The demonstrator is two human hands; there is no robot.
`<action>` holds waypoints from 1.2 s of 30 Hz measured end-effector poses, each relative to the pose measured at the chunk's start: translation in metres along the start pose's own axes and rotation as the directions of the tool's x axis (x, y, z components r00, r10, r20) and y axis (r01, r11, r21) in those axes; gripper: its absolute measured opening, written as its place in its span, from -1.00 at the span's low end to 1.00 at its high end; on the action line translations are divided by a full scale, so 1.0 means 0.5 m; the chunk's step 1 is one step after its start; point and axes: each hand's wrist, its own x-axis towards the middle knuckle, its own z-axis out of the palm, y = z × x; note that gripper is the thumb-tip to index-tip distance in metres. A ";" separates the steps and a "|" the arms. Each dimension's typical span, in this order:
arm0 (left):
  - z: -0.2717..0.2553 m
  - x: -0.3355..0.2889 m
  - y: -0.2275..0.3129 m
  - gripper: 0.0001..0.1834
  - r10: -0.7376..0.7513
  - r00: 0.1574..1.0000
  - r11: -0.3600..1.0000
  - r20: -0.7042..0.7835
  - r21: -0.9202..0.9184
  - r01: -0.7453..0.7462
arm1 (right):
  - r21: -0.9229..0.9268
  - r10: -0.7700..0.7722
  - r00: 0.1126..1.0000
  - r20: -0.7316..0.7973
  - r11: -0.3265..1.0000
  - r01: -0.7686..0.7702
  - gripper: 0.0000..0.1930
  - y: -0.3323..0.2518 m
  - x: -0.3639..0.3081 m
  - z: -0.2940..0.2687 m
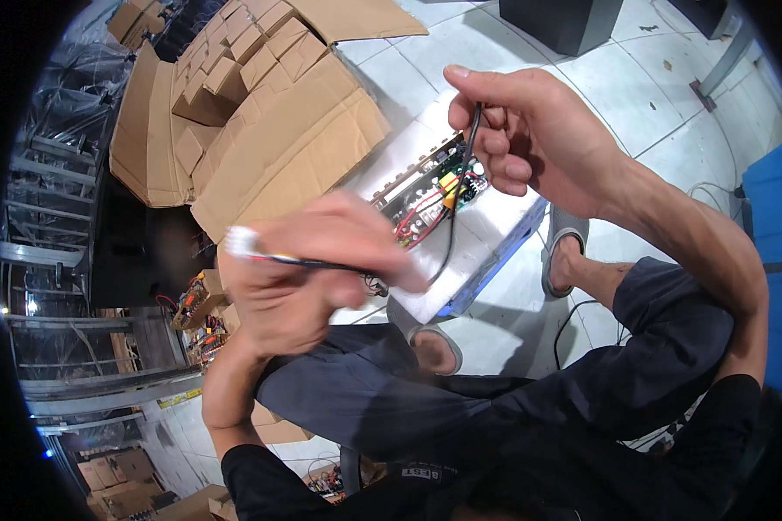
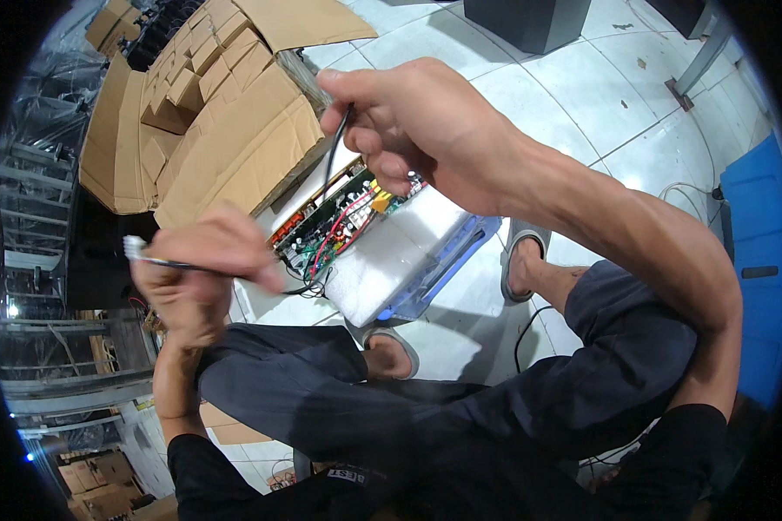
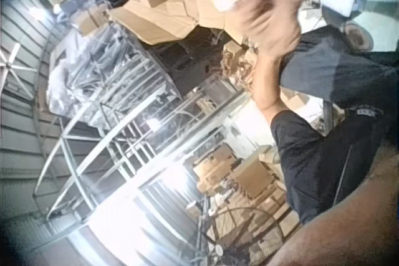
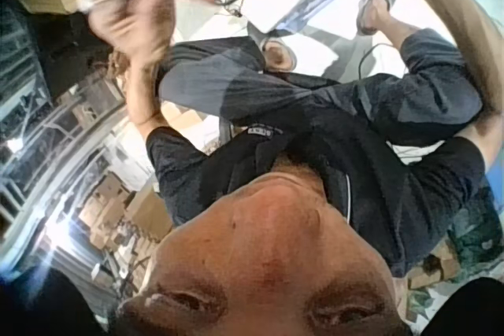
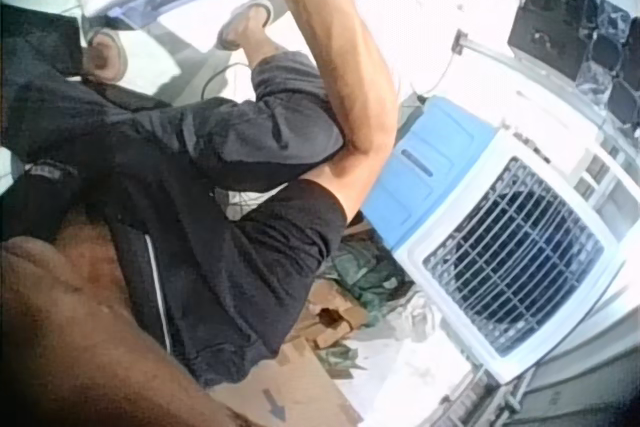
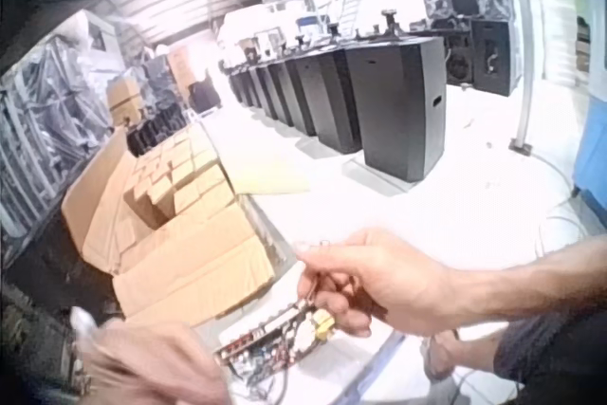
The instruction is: The person unwraps a circuit board from plastic packaging and places it on a foam block. They then use a hot glue gun to apply glue to components on the board and adjust wires with their hands.
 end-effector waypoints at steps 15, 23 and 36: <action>0.006 0.129 0.096 -0.67 -0.330 0.911 0.921 -0.247 -0.298 0.252 | -0.305 -0.249 0.941 -0.230 0.936 0.173 -0.53 -0.018 0.007 -0.044; 0.056 0.116 0.032 -0.73 -0.669 0.736 0.713 -0.102 -0.369 0.597 | -0.450 -0.518 0.855 0.020 0.759 0.471 -0.72 -0.067 -0.051 -0.010; 0.056 0.094 0.036 -0.74 -0.529 0.829 0.848 -0.182 -0.160 0.506 | -0.520 -0.504 0.854 0.126 0.700 0.490 -0.85 -0.072 -0.059 -0.007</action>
